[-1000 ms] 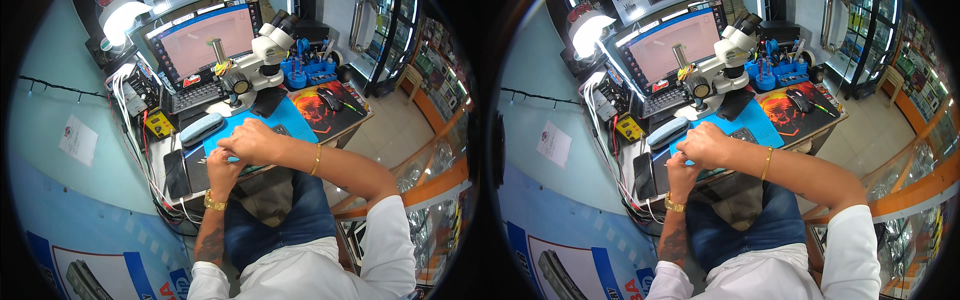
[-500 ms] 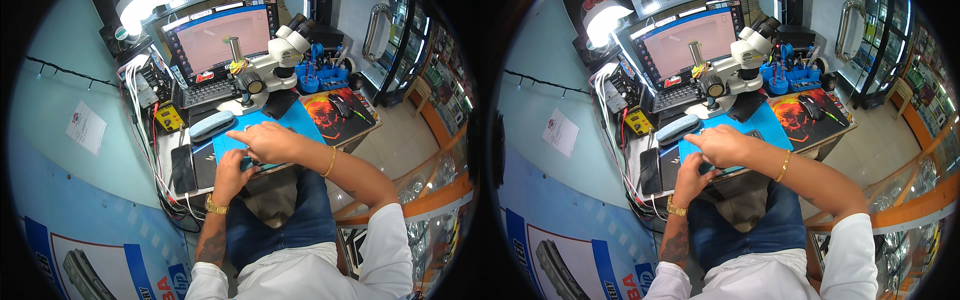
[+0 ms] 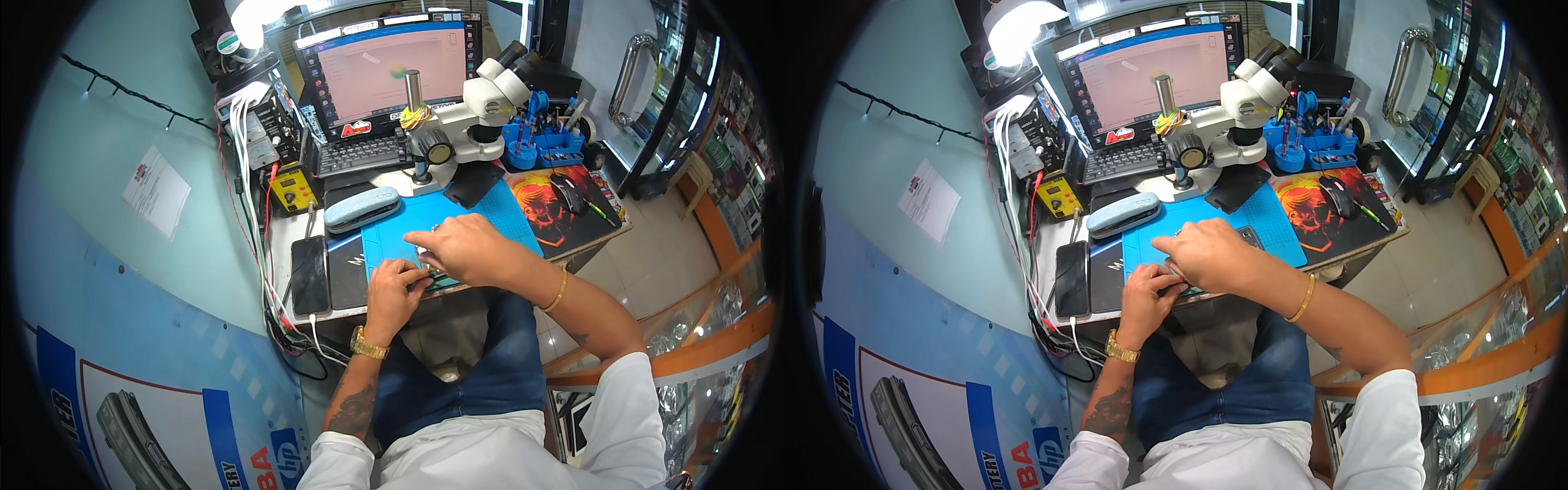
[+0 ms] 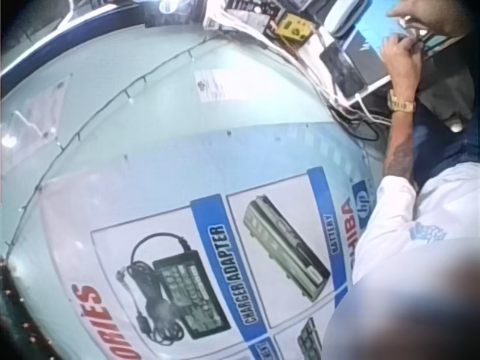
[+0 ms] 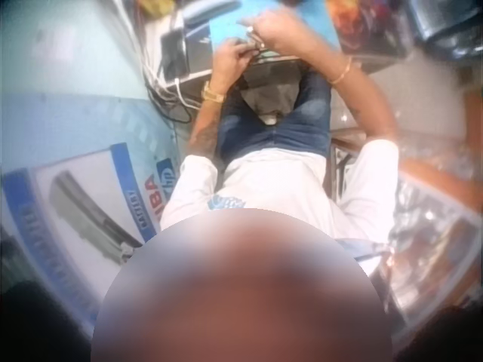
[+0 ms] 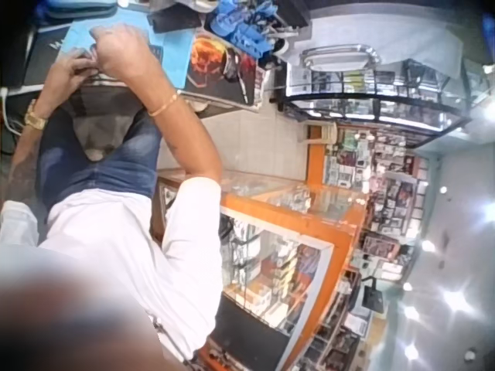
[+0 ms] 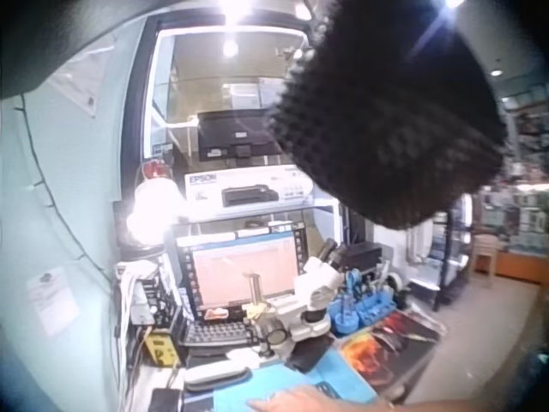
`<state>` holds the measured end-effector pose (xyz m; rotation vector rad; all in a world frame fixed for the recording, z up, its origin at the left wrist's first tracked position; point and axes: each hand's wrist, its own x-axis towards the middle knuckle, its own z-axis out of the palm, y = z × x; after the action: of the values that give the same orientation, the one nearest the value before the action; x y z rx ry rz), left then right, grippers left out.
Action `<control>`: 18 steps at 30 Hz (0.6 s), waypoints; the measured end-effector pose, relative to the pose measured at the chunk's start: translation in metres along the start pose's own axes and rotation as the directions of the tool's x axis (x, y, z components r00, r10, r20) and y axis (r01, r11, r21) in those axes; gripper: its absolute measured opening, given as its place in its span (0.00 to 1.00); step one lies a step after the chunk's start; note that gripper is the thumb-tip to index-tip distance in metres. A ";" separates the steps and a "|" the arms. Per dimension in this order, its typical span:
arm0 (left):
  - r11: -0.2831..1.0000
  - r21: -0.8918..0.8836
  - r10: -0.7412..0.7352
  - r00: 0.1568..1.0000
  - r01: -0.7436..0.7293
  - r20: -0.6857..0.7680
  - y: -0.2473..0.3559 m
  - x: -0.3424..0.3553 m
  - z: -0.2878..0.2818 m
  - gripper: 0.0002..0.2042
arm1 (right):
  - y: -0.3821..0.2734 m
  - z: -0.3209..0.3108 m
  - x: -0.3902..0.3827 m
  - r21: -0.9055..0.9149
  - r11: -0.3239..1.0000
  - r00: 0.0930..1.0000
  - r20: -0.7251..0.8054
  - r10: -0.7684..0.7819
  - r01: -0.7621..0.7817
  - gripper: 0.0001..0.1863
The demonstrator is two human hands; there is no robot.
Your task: The person uses a yellow screwdriver to remove screws from the back of a smartphone. They then use a prying tool to separate the phone's back cover from the frame and lift it off. The person continues to manipulate the internal components of the phone.
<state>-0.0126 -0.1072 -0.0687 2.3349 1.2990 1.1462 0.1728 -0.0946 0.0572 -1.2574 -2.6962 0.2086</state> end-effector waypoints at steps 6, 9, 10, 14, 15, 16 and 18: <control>1.000 -0.026 -0.016 1.000 0.016 -0.006 0.001 0.000 0.002 0.06 | 0.009 0.006 -0.003 0.004 1.000 0.994 -0.105 -0.025 0.025 0.22; 1.000 -0.014 -0.029 0.999 0.028 -0.023 0.001 -0.001 0.003 0.06 | 0.009 0.007 -0.003 0.053 0.992 0.985 -0.135 -0.103 0.111 0.22; 0.999 -0.002 -0.037 0.999 0.037 -0.033 0.002 -0.001 0.004 0.05 | 0.008 0.008 -0.004 0.054 0.994 0.984 -0.156 -0.084 0.093 0.22; 1.000 0.020 -0.016 0.996 0.018 -0.089 0.005 -0.004 0.008 0.05 | 0.011 0.011 -0.004 0.033 0.997 0.986 -0.154 -0.069 0.075 0.23; 1.000 0.012 -0.007 0.996 0.009 -0.091 0.005 -0.004 0.008 0.05 | 0.013 0.012 -0.003 0.030 0.996 0.985 -0.154 -0.076 0.082 0.23; 1.000 0.004 0.001 0.996 -0.001 -0.094 0.006 -0.004 0.007 0.06 | 0.017 0.012 -0.003 0.074 0.990 0.975 -0.196 -0.107 0.124 0.23; 1.000 0.020 0.009 0.995 -0.007 -0.097 0.008 -0.005 0.008 0.05 | 0.023 0.009 -0.006 0.107 0.979 0.962 -0.230 -0.147 0.175 0.23</control>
<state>-0.0030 -0.1139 -0.0726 2.3270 1.3400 1.2703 0.1920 -0.0849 0.0438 -0.9588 -2.5337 0.2019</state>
